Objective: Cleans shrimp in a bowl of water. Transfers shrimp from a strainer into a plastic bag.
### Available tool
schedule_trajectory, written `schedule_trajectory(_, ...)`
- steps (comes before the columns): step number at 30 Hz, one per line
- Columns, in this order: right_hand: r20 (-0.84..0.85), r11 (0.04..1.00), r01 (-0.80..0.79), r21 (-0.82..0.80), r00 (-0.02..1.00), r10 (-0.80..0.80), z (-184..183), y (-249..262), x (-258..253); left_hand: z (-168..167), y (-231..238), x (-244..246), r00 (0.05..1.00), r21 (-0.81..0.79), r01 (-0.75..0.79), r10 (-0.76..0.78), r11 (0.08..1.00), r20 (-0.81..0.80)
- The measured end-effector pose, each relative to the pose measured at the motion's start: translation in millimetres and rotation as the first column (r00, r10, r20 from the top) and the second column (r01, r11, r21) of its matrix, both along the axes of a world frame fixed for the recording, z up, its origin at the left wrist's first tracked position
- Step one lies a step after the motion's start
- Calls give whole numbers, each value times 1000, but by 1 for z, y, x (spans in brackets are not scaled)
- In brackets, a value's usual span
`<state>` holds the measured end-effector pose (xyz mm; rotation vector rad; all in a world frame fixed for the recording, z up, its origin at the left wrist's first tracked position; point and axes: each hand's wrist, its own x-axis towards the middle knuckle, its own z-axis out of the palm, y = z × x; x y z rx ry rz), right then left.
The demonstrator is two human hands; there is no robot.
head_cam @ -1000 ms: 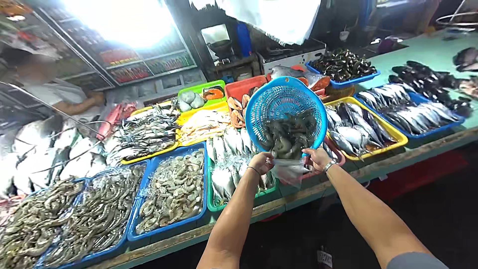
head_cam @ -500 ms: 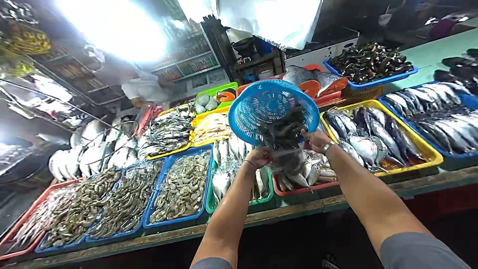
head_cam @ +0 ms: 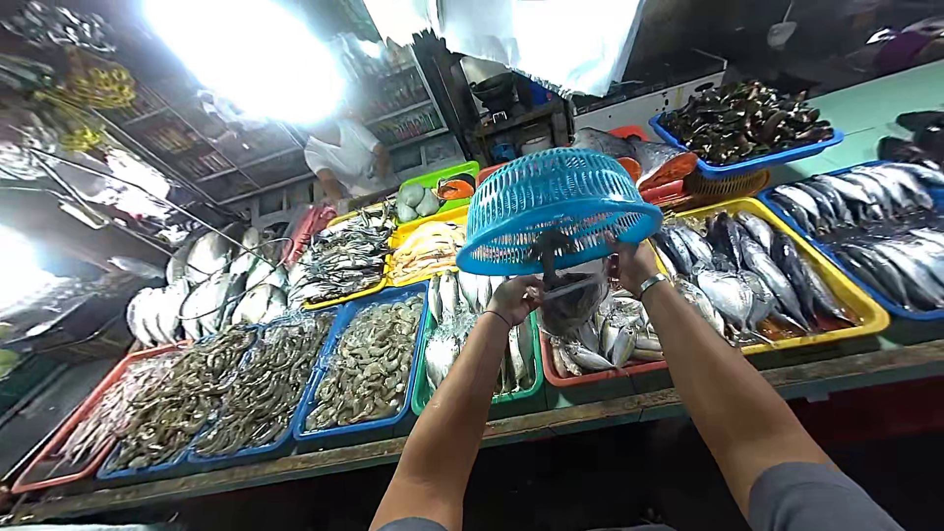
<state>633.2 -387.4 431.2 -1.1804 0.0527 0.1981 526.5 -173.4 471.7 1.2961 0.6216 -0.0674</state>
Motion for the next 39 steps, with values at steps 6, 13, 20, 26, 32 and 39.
schedule_trajectory(6,91,967,251,-46,965,-246,-31,-6,-22,2,-19,6,1000,158,29,-31,987,6)
schedule_trajectory(13,-366,932,362,-4,867,-338,-54,3,-62,-37,-10,15,944,624,259,-330,737,-2)
schedule_trajectory(20,-187,983,176,46,968,-165,-58,-1,-79,-36,-5,15,955,610,256,-294,750,-40)
schedule_trajectory(26,46,707,-157,-689,965,258,-10,-13,-77,-16,-7,13,961,593,211,-277,777,21)
schedule_trajectory(32,419,459,239,-856,840,345,46,0,-52,45,23,-12,937,820,223,-348,527,-31)
schedule_trajectory(39,298,732,-14,-681,908,294,71,41,-51,79,62,-60,925,970,167,-370,179,-91)
